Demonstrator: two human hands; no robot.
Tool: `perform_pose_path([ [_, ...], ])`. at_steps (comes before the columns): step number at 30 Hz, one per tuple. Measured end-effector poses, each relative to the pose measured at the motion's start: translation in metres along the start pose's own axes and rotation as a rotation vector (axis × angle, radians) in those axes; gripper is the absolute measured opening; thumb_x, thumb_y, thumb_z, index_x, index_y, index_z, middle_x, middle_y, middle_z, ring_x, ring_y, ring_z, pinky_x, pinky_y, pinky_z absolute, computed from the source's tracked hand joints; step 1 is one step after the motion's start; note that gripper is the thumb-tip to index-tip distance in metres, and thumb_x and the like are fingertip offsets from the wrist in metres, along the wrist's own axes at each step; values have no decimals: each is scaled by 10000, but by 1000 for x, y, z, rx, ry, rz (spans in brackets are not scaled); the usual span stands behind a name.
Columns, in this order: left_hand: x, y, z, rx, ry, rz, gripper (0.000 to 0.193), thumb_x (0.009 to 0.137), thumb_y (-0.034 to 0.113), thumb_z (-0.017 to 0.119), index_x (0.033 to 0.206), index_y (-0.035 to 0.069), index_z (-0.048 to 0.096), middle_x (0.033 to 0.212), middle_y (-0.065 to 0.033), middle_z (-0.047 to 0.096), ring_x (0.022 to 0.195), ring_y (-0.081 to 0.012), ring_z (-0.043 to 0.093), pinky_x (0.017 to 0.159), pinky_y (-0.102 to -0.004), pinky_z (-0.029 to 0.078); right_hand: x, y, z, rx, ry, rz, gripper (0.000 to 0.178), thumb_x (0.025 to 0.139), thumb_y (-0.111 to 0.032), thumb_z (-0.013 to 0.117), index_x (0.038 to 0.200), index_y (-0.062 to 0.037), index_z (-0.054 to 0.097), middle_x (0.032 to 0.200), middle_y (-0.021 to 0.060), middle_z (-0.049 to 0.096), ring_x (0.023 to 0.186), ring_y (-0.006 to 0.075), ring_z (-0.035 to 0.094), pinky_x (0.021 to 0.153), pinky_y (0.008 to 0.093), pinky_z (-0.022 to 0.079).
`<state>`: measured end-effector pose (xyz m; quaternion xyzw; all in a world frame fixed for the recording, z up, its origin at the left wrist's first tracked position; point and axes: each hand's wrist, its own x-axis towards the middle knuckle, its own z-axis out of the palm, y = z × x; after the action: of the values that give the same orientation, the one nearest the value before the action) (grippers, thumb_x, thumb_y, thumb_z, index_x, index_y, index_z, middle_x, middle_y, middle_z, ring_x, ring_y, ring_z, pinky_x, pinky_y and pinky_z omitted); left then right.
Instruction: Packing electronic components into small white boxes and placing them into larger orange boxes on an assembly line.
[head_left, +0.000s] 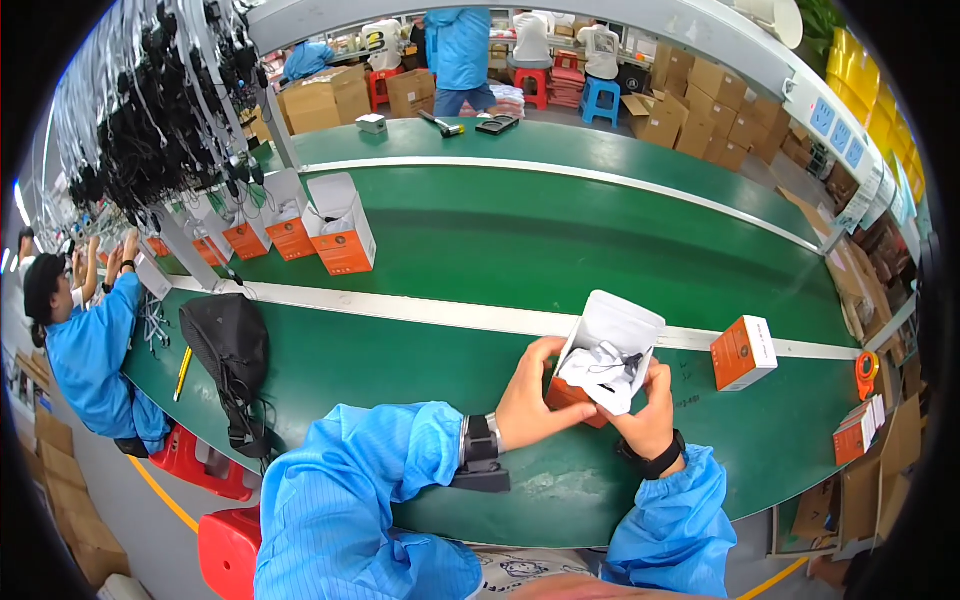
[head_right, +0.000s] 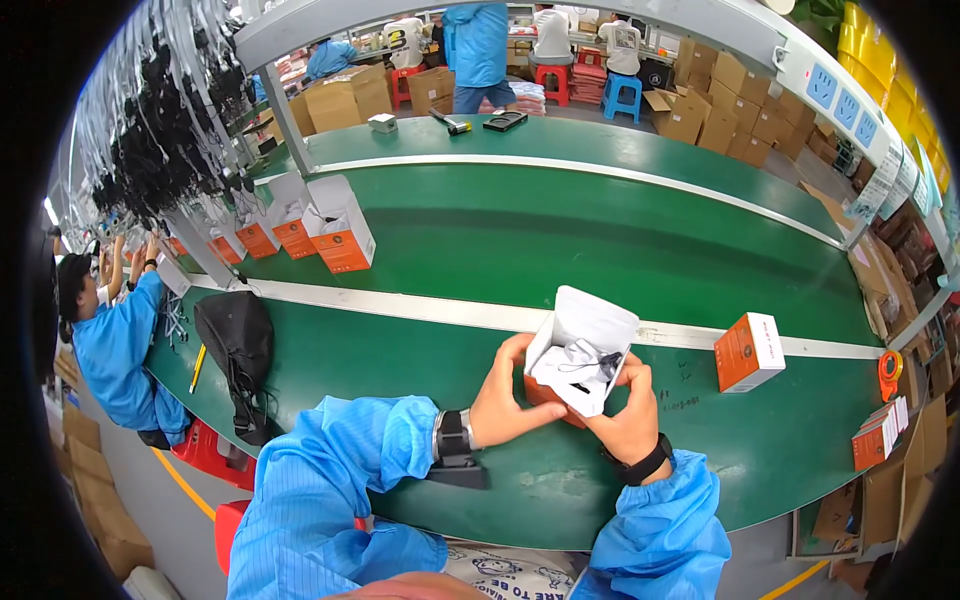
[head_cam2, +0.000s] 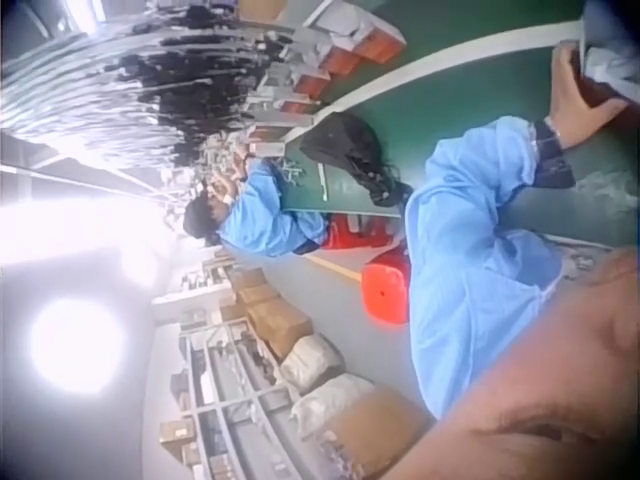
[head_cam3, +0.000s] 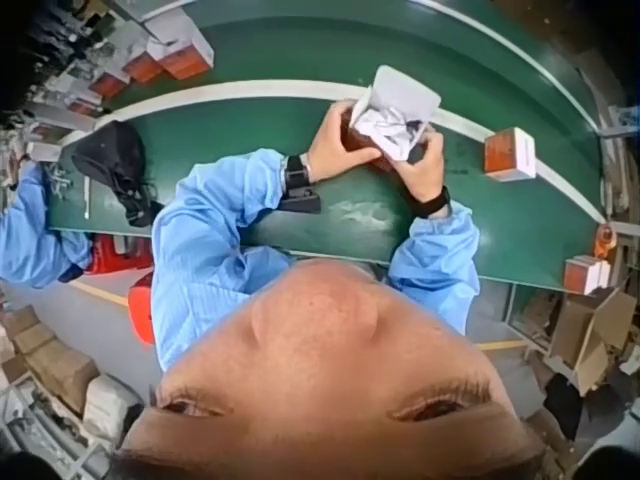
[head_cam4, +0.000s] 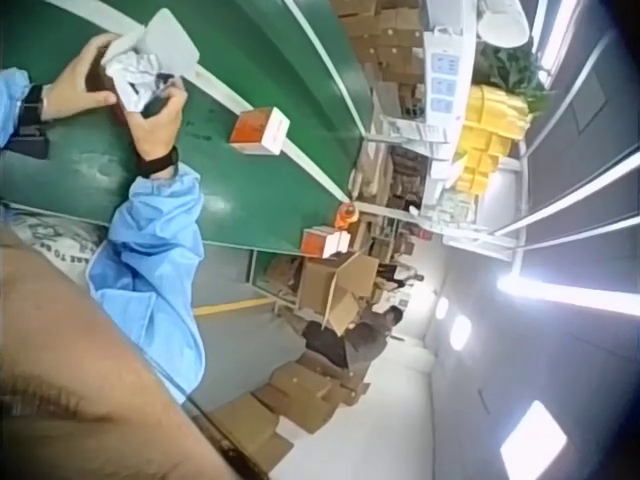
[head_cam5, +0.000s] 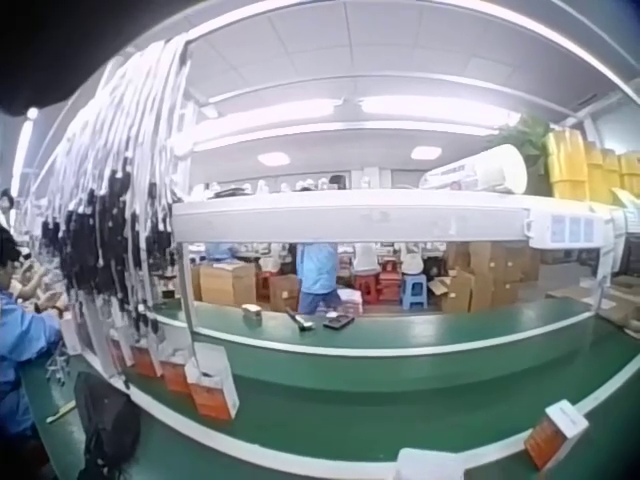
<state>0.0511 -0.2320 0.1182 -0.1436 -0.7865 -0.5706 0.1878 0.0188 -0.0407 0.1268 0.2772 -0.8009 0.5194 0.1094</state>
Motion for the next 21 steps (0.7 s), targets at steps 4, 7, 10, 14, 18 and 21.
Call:
perform_pose_path([
  [4, 11, -13, 13, -262, 46, 55, 726, 689, 198, 747, 1225, -8, 302, 1231, -194, 414, 1154, -283, 435, 939, -385, 390, 1, 2, 9, 235, 76, -20, 437, 689, -46, 718, 918, -80, 348, 1042, 97, 459, 959, 162, 473, 868, 293, 373],
  [7, 13, -17, 28, -399, 94, 157, 676, 713, 150, 722, 1219, -6, 302, 1229, -186, 418, 1149, -281, 440, 935, -388, 392, -1, 3, 12, 294, 141, -14, 416, 702, -6, 690, 916, -82, 342, 1048, 95, 453, 956, 161, 463, 875, 290, 366],
  [10, 7, -19, 35, -415, 184, 145, 559, 725, 88, 689, 1175, 9, 368, 1231, -191, 419, 1149, -308, 444, 936, -394, 389, -6, 0, 15, 222, 194, 22, 405, 711, 27, 666, 925, -81, 340, 1060, 97, 451, 950, 158, 456, 879, 288, 362],
  [14, 7, -14, 29, -226, 86, 193, 433, 726, 43, 650, 1111, 21, 452, 1223, -206, 423, 1122, -346, 461, 930, -393, 391, -10, -8, 22, 303, 342, 49, 424, 692, -9, 709, 916, -71, 356, 1112, 140, 464, 1040, 206, 462, 911, 320, 362],
  [18, 11, -7, 16, -64, 144, 169, 362, 712, 16, 622, 1057, 41, 514, 1198, -216, 434, 1089, -363, 472, 920, -387, 400, -4, -11, 24, 7, 371, -55, 444, 652, -58, 763, 999, -28, 488, 1134, 168, 508, 1073, 271, 511, 936, 368, 387],
  [21, 20, -9, 5, -95, 88, 222, 378, 714, 29, 629, 1075, 45, 516, 1197, -204, 436, 1103, -338, 466, 930, -394, 394, 3, -14, 17, -9, 269, -49, 500, 658, -41, 763, 1078, -22, 493, 1208, 144, 463, 1108, 242, 481, 951, 351, 373],
])
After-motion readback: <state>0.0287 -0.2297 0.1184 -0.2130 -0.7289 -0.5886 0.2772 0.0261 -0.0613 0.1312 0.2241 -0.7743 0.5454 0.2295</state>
